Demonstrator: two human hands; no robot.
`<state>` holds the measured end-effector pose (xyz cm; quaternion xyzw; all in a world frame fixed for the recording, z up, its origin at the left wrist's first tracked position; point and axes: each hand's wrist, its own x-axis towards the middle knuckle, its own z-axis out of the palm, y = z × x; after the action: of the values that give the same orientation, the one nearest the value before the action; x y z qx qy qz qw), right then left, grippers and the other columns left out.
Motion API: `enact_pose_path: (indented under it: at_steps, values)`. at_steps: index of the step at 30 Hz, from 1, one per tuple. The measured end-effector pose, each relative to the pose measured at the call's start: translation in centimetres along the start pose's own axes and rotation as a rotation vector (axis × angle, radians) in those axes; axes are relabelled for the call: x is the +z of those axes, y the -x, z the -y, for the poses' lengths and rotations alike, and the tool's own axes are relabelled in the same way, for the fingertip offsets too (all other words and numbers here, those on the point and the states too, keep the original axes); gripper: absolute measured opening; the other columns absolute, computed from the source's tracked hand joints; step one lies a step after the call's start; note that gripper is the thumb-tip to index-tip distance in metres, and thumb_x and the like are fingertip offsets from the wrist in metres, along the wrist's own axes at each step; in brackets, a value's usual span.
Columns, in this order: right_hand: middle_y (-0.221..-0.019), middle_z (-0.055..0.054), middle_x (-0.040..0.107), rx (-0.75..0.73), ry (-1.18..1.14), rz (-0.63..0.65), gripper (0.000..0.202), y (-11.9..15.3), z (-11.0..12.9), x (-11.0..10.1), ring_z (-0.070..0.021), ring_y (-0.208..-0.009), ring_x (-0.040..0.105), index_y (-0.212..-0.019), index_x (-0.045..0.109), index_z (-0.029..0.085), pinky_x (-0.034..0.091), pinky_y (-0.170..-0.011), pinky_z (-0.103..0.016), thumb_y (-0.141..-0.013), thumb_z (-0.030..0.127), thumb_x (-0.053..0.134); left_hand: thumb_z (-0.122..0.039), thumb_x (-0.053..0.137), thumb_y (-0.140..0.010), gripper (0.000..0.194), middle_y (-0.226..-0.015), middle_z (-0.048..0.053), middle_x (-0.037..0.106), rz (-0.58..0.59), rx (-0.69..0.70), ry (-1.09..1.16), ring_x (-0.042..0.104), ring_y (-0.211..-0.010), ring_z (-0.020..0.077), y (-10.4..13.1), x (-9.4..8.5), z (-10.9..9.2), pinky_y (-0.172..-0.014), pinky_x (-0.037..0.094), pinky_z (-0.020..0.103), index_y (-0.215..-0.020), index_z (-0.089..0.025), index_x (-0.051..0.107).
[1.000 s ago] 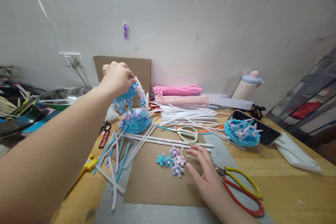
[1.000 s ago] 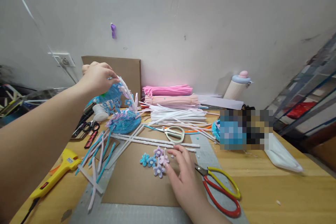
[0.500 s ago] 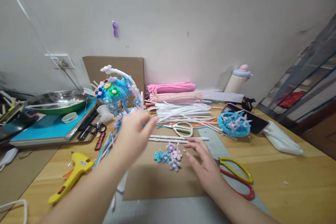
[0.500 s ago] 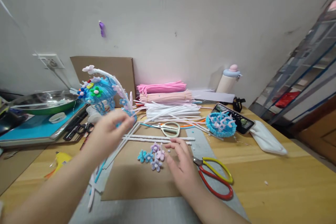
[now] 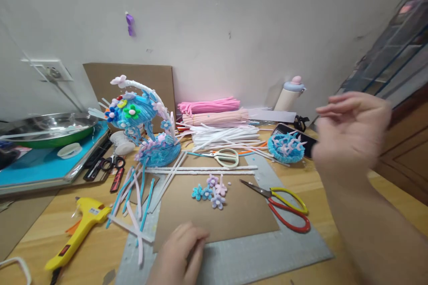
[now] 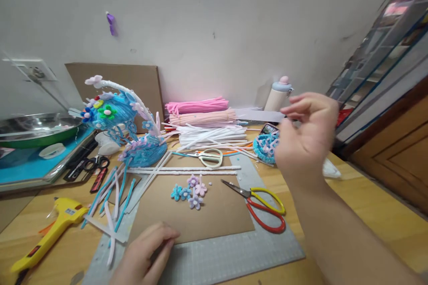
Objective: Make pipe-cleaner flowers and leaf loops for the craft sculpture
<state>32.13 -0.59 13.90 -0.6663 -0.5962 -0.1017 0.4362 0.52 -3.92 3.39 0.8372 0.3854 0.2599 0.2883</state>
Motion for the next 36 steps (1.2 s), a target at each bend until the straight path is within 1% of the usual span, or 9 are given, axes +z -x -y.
enact_pose_path:
  at_steps: [1,4,6,8,11,15,27,32,36]
  values:
    - [-0.113,-0.007,0.056,-0.009,0.116,0.119,0.05,-1.0,-0.9,1.1,-0.0246,-0.132,0.027,-0.109,0.056,0.027,0.023,-0.105,-0.049,-0.093,0.013,0.012,-0.017,0.04,-0.088,0.018,-0.076,0.003,0.059,-0.009,0.02,0.001,0.058,-0.071,0.0158,0.2,0.2,0.2,-0.063,0.045,0.026,-0.088,-0.022,0.056]
    - [-0.104,-0.006,0.062,-0.05,0.163,0.411,0.027,-2.6,-3.0,5.9,-0.0206,-0.103,0.055,-0.101,0.062,0.019,0.044,-0.09,-0.038,-0.089,0.011,0.039,-0.014,0.038,-0.087,0.02,-0.075,0.003,0.059,0.013,0.101,-0.033,0.057,-0.07,0.0164,0.5,0.6,0.5,-0.062,0.044,0.026,-0.089,-0.022,0.056]
    - [-0.103,-0.006,0.062,-0.083,0.194,0.591,0.018,-2.4,-4.2,9.4,-0.0183,-0.092,0.059,-0.103,0.06,0.016,0.048,-0.083,-0.037,-0.088,0.021,0.052,-0.012,0.038,-0.086,0.021,-0.076,0.004,0.059,0.044,0.149,-0.09,0.057,-0.072,0.0171,0.6,0.6,0.6,-0.062,0.044,0.027,-0.092,-0.023,0.055]
    - [-0.112,-0.008,0.058,-0.1,0.236,0.713,0.026,-1.8,-5.2,12.3,-0.0187,-0.094,0.059,-0.111,0.056,0.016,0.05,-0.081,-0.039,-0.089,0.03,0.052,-0.01,0.039,-0.084,0.022,-0.077,0.004,0.06,0.065,0.177,-0.138,0.057,-0.072,0.0174,0.5,0.5,0.7,-0.062,0.044,0.026,-0.093,-0.023,0.054]
    - [-0.114,-0.008,0.057,-0.117,0.276,0.831,0.029,-1.5,-6.3,14.6,-0.0194,-0.096,0.059,-0.114,0.054,0.016,0.05,-0.08,-0.04,-0.089,0.031,0.052,-0.008,0.04,-0.082,0.022,-0.077,0.003,0.061,0.071,0.186,-0.167,0.057,-0.071,0.0171,0.4,0.3,0.7,-0.061,0.044,0.026,-0.092,-0.023,0.054]
    - [-0.115,-0.008,0.056,-0.105,0.316,0.855,0.029,-1.9,-6.8,15.2,-0.0195,-0.096,0.058,-0.114,0.054,0.016,0.05,-0.081,-0.04,-0.09,0.03,0.052,-0.006,0.04,-0.081,0.023,-0.075,0.003,0.062,0.077,0.203,-0.197,0.058,-0.07,0.0171,0.3,0.2,0.4,-0.059,0.045,0.026,-0.091,-0.022,0.054]
    - [-0.115,-0.008,0.056,-0.007,0.346,0.682,0.028,-1.8,-6.0,16.5,-0.0192,-0.095,0.059,-0.114,0.054,0.016,0.05,-0.08,-0.039,-0.09,0.03,0.052,-0.005,0.043,-0.079,0.022,-0.07,0.003,0.064,0.072,0.265,-0.288,0.06,-0.064,0.0155,0.1,-0.5,-0.4,-0.055,0.046,0.023,-0.086,-0.02,0.057]
    - [-0.115,-0.008,0.056,-0.091,0.282,0.665,0.027,-2.5,-4.7,16.0,-0.0197,-0.097,0.058,-0.113,0.054,0.016,0.049,-0.082,-0.041,-0.09,0.03,0.051,-0.005,0.046,-0.078,0.02,-0.069,0.002,0.063,0.07,0.288,-0.342,0.059,-0.062,0.0147,0.2,0.0,0.3,-0.053,0.045,0.022,-0.085,-0.022,0.057]
    - [-0.101,-0.003,0.061,-0.247,0.152,0.809,0.02,-2.1,-3.0,15.5,-0.0168,-0.09,0.059,-0.098,0.061,0.018,0.048,-0.079,-0.032,-0.082,0.03,0.062,-0.004,0.046,-0.077,0.022,-0.065,0.0,0.062,0.032,0.356,-0.404,0.058,-0.058,0.0136,0.2,0.1,0.9,-0.05,0.043,0.021,-0.085,-0.022,0.056]
